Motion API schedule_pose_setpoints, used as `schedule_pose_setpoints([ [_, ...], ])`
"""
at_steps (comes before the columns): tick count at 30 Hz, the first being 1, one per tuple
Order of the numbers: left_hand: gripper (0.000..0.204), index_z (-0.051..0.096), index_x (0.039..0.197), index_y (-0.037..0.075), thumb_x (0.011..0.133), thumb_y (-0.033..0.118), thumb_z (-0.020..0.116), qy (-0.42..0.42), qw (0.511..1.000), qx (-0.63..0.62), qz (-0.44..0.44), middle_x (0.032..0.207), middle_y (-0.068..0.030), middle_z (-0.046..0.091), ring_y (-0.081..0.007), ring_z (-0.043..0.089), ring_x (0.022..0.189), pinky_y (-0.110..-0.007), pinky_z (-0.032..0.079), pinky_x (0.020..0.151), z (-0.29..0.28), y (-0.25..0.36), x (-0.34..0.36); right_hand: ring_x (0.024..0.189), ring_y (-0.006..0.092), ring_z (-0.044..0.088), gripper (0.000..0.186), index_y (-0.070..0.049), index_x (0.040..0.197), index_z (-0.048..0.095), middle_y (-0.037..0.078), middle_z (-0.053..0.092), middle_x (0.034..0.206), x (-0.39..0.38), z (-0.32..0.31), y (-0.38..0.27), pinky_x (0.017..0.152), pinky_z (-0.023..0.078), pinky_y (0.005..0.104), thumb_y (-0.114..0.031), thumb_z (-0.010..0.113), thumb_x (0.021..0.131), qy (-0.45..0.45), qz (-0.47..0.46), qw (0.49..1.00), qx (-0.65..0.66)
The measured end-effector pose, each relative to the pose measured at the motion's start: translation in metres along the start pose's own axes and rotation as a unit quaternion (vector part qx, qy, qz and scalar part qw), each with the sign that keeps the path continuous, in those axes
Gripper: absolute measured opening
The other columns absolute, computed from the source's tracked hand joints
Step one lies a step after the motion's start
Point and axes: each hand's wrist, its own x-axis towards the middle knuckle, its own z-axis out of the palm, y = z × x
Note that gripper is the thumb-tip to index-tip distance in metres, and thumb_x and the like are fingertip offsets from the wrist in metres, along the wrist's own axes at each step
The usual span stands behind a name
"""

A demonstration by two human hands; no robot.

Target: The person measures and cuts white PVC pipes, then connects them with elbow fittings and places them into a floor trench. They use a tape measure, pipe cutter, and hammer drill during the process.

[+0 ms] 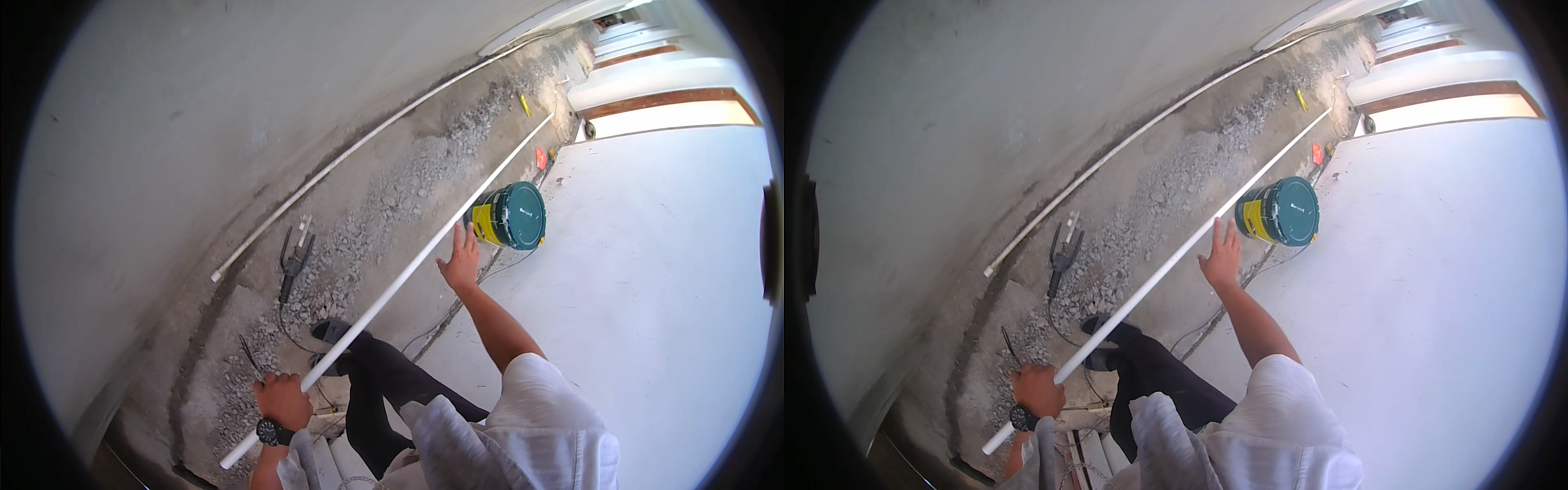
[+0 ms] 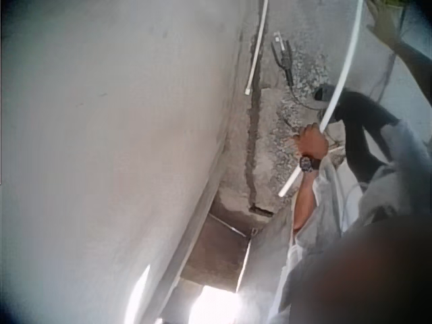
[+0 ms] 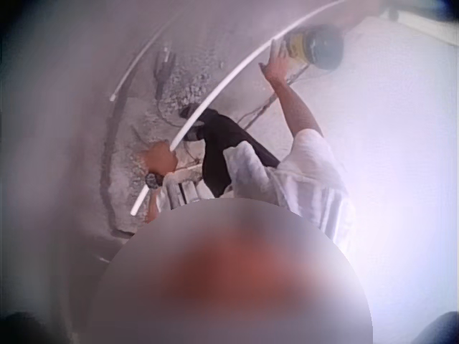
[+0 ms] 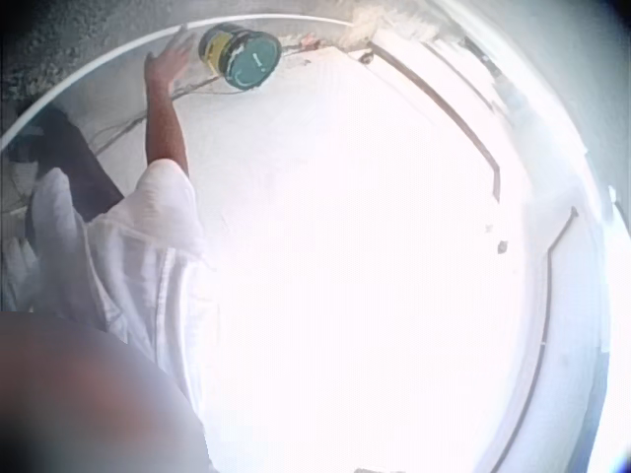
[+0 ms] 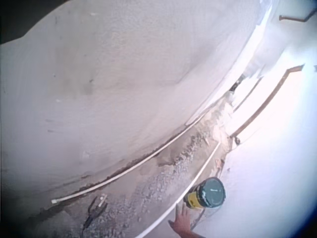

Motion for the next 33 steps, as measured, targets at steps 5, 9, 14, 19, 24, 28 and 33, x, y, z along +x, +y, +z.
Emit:
schedule_pose_setpoints([
  [5,0.02,0.07,0.092,0.01,0.077,0.023,0.071,-0.008,0.998,0.031,0.054,0.095,-0.0051,0.069,-0.0258,0.058,0.102,-0.05,0.038,0.09,-0.057,0.075,-0.132,0.135,0.03,0.04,0.048,-0.021,0.126,0.059,0.009,0.05,0.139,0.045,-0.176,0.02,0.114,0.025,0.0576,-0.029,0.071,0.08,-0.219,-0.259,0.917,-0.211],
  [9,0.022,0.071,0.094,0.013,0.077,0.028,0.071,0.069,0.997,-0.009,0.029,0.096,-0.0046,0.069,-0.025,0.058,0.104,-0.05,0.038,0.091,-0.085,0.107,-0.244,0.117,0.0254,0.056,0.028,-0.017,0.107,0.064,0.005,0.068,0.104,0.028,-0.274,0.023,0.114,0.027,0.0577,-0.031,0.068,0.083,-0.269,-0.316,0.879,-0.235],
  [14,0.019,0.074,0.094,0.018,0.086,0.023,0.057,0.041,0.988,0.083,-0.12,0.096,-0.0033,0.071,-0.0232,0.059,0.105,-0.05,0.037,0.089,-0.072,0.039,-0.409,0.104,0.0282,0.059,0.032,-0.016,0.104,0.064,0.007,0.066,0.098,-0.08,-0.434,-0.053,0.098,0.039,0.0542,-0.04,0.066,0.083,-0.192,-0.492,0.832,-0.17],
  [19,0.024,0.076,0.096,0.019,0.09,0.023,0.053,0.068,0.94,0.072,-0.326,0.101,-0.0017,0.072,-0.0226,0.058,0.108,-0.048,0.037,0.086,0.013,-0.017,-0.677,0.087,0.0356,0.059,0.027,-0.009,0.095,0.068,0.015,0.066,0.087,-0.323,-0.581,-0.158,0.078,0.044,0.0454,-0.03,0.074,0.078,-0.279,-0.575,0.769,0.005],
  [24,0.025,0.073,0.105,0.016,0.089,0.021,0.056,0.128,0.859,-0.021,-0.496,0.104,-0.0038,0.069,-0.0244,0.058,0.108,-0.05,0.039,0.088,0.074,-0.038,-0.848,0.083,0.0396,0.063,0.023,-0.004,0.106,0.067,0.02,0.064,0.085,-0.46,-0.645,-0.226,0.074,0.05,0.0445,-0.022,0.063,0.091,-0.33,-0.605,0.715,0.118],
  [28,0.036,0.063,0.122,0.011,0.086,0.017,0.059,0.34,0.723,-0.125,-0.588,0.114,-0.0099,0.062,-0.0268,0.058,0.109,-0.051,0.041,0.09,0.155,-0.017,-0.908,0.075,0.0373,0.064,0.028,-0.003,0.112,0.068,0.022,0.064,0.081,-0.537,-0.671,-0.284,0.07,0.049,0.0413,-0.024,0.059,0.096,-0.357,-0.604,0.709,0.073],
  [33,0.061,0.052,0.135,0.008,0.088,0.044,0.065,0.487,0.509,-0.529,-0.474,0.116,-0.0145,0.062,-0.0278,0.063,0.1,-0.04,0.049,0.084,0.2,0.055,-0.89,0.068,0.0356,0.063,0.036,-0.005,0.114,0.068,0.021,0.061,0.07,-0.644,-0.698,-0.373,0.065,0.048,0.0391,-0.035,0.053,0.098,-0.403,-0.57,0.716,0.021],
])
